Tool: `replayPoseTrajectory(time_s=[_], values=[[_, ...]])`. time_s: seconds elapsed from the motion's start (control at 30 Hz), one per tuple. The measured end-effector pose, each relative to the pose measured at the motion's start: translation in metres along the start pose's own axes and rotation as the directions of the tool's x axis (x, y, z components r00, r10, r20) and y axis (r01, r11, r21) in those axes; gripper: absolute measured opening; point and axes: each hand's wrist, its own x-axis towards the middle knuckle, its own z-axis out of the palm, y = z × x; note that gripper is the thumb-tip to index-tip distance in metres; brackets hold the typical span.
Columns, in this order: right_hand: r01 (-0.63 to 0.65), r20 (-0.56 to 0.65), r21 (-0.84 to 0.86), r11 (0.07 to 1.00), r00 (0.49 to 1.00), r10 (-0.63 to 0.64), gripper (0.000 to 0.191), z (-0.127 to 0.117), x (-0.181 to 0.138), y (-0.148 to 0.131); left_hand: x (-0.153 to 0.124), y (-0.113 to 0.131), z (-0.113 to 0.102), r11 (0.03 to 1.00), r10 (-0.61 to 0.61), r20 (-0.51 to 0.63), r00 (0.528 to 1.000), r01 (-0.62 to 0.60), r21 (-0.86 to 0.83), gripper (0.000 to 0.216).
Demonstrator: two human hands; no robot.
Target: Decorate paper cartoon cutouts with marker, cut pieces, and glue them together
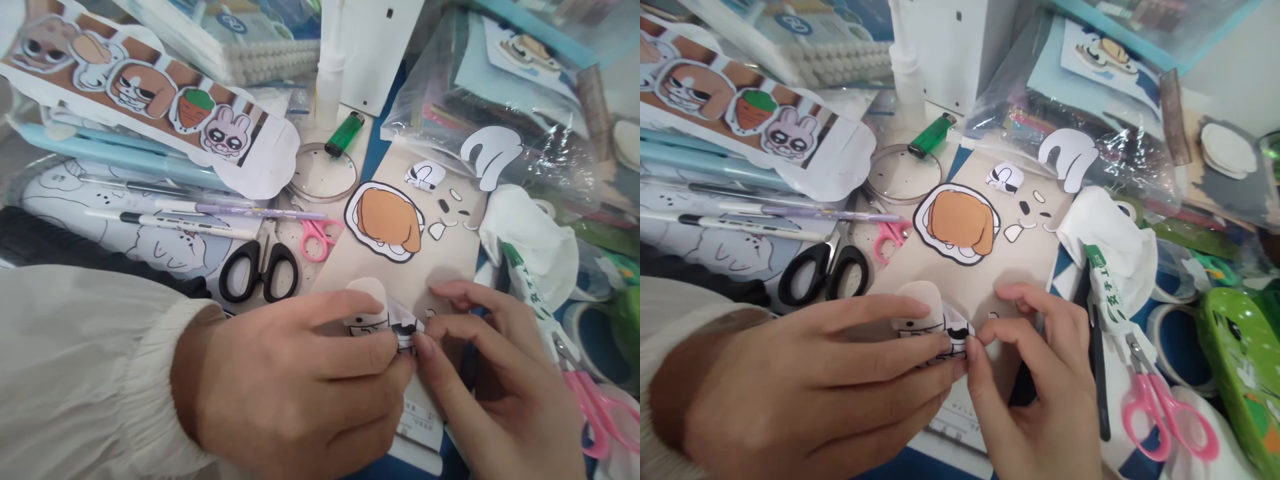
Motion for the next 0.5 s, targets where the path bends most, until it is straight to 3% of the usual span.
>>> replayPoseTrajectory(time_s=[0.1, 0.27, 0.4, 0.5], values=[[-0.006, 0.009, -0.014, 1.0, 1.0, 0.006, 0.005, 0.0001, -0.0002, 0.0002, 0.0012, 0.0029, -0.0015, 1.0, -0.008, -0.048, 0.999, 0.007, -0.026, 0.03], [-0.024, 0.0, -0.007, 1.0, 1.0, 0.024, 0.007, 0.0032, 0.0002, -0.0008, -0.0011, 0.0092, -0.0013, 0.981, -0.193, -0.081, 0.978, 0.192, -0.019, 0.027], [-0.034, 0.013, 0.002, 0.999, 0.999, 0.034, 0.006, 0.0019, 0.0, -0.0015, -0.004, 0.0041, 0.0035, 0.996, -0.083, -0.146, 0.986, 0.086, 0.012, 0.029], [-0.021, 0.008, 0.005, 1.0, 1.0, 0.021, 0.005, 0.0001, -0.0011, -0.0014, -0.0039, 0.001, 0.0042, 0.989, -0.145, -0.091, 0.985, 0.145, -0.006, 0.026]])
